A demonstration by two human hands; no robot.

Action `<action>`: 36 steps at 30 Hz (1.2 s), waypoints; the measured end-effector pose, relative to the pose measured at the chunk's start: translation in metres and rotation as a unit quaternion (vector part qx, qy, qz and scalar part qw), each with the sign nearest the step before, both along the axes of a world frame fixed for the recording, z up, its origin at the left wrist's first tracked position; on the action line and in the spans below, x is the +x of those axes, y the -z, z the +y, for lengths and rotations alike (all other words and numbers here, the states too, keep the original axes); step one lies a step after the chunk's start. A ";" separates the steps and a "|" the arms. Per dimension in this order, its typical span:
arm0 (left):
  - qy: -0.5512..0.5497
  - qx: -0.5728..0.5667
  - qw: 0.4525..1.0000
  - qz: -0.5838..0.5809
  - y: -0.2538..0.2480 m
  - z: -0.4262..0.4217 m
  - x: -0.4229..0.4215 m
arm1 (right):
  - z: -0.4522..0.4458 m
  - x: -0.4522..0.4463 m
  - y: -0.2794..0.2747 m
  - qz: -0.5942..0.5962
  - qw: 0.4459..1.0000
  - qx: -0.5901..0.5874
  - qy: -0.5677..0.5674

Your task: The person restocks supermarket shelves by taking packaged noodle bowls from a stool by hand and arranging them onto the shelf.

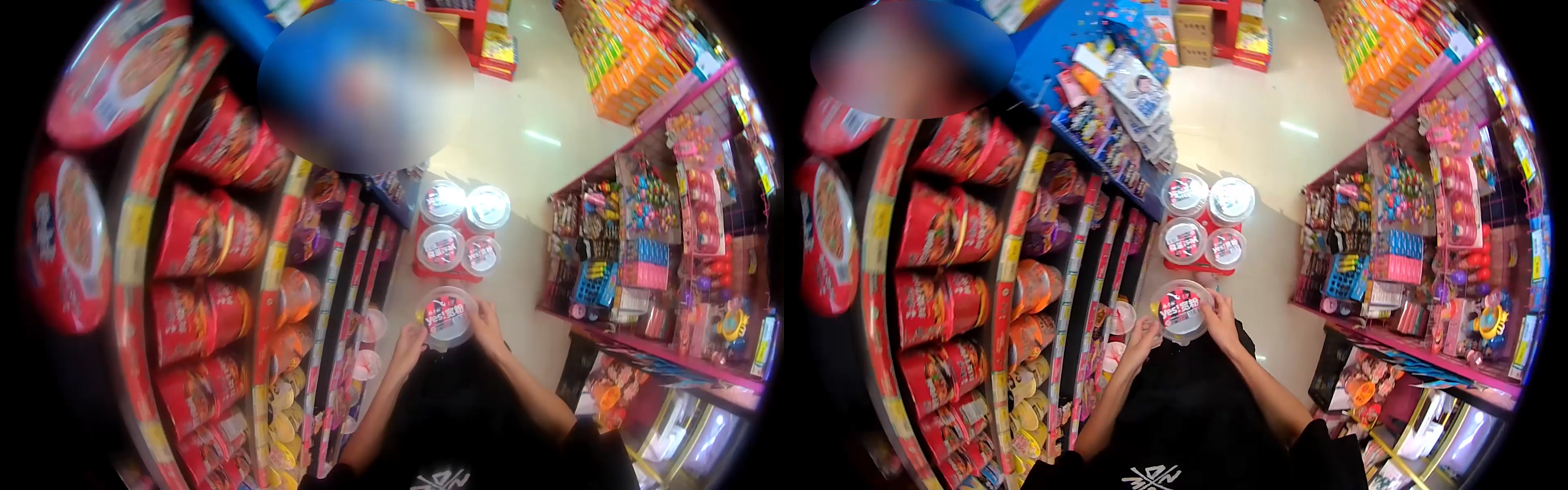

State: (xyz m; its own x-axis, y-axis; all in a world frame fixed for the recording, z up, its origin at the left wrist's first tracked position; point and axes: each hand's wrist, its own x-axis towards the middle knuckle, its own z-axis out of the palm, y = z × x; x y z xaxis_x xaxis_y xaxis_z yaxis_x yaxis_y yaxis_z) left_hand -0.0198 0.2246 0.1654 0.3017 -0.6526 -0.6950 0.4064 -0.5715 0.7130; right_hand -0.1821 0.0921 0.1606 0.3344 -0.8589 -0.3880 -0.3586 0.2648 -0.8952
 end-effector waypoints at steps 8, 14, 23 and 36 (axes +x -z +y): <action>0.059 0.070 0.994 0.057 0.124 -0.080 -0.033 | -0.059 -0.045 0.106 0.031 0.988 0.054 0.140; 0.065 0.128 0.978 0.150 0.118 -0.156 -0.046 | -0.120 -0.054 0.163 0.021 0.985 0.072 0.158; -0.028 0.125 0.968 0.217 0.153 -0.189 -0.068 | -0.187 -0.044 0.181 -0.040 0.971 0.168 0.166; 0.066 0.131 0.978 0.151 0.157 -0.199 -0.048 | -0.197 -0.035 0.182 -0.094 0.967 0.162 0.174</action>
